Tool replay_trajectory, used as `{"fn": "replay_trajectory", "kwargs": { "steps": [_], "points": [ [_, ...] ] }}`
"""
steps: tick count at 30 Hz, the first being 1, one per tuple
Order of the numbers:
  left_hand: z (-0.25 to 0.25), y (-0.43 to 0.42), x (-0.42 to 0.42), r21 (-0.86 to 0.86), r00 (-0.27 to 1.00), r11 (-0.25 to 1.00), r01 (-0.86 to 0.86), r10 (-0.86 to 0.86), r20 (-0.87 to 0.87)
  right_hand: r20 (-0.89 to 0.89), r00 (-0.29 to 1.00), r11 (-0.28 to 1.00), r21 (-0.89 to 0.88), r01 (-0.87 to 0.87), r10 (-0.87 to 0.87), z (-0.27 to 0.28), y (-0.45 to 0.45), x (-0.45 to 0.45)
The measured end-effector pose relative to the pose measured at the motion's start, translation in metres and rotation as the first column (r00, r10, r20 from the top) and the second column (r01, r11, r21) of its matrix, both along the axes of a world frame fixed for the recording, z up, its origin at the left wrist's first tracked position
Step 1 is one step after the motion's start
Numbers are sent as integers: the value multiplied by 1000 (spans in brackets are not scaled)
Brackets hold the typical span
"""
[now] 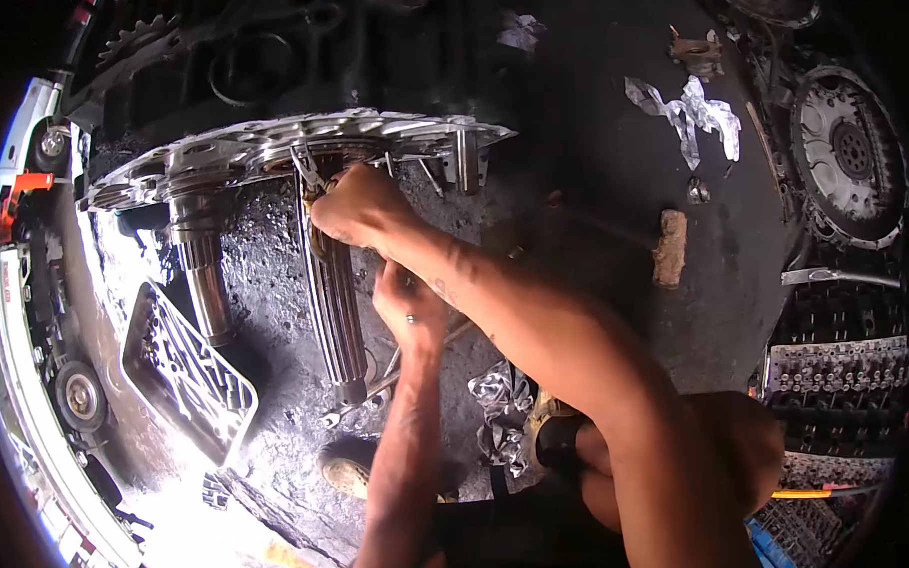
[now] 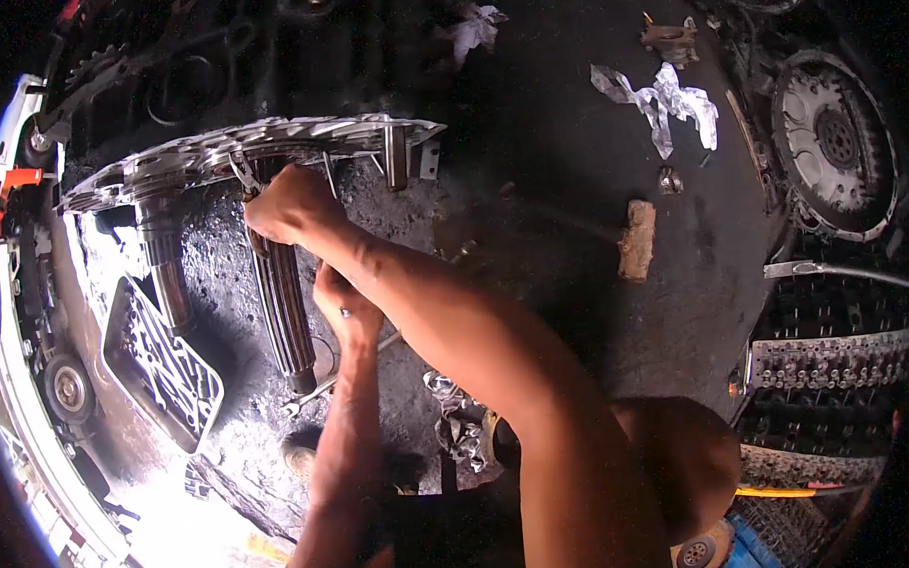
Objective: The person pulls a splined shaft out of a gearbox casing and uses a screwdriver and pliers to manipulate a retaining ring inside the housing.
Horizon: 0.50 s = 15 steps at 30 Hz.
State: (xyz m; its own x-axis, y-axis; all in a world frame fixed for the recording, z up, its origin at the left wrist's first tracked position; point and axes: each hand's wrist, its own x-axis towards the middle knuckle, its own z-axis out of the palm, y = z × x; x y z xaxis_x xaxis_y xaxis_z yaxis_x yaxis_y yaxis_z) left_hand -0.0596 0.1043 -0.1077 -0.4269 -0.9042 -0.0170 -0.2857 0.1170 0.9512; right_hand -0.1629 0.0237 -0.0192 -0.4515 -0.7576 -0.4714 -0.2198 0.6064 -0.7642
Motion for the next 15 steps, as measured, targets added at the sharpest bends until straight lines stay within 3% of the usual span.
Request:
{"fn": "replay_trajectory", "kwargs": {
  "steps": [1, 2, 3, 5, 9, 11, 13, 15],
  "points": [
    [1, 3, -2, -140, 998, 990, 1, 9, 67, 7, 1000, 1000, 6, -15, 15, 1, 1, 1],
    [2, 8, -8, -8, 997, 999, -51, 50, -59, 32, 999, 999, 31, -21, 20, 0, -1, 0],
    [2, 13, -13, -28, 996, 998, -54, 52, -75, 34, 999, 999, 31, -24, 23, 4, -1, 1],
    [5, 19, -19, 116, 986, 989, -94, 109, -127, 66, 998, 999, 50, 20, -23, 12, 1, 1],
    [14, 19, -21, 63, 979, 994, -88, 98, -181, 69, 998, 996, 85, 6, -12, 11, 0, 1],
    [17, 19, -26, -1, 989, 990, -141, 141, -39, 85, 996, 994, 106, 6, -15, 14, 1, 0],
    [30, 9, -25, -43, 982, 981, -190, 189, -27, 42, 999, 996, 89, -29, 26, 17, 3, -1],
    [44, -9, -17, 85, 986, 993, -80, 66, 155, 17, 999, 995, 85, -50, 49, 15, 3, 0]
  ]
}}
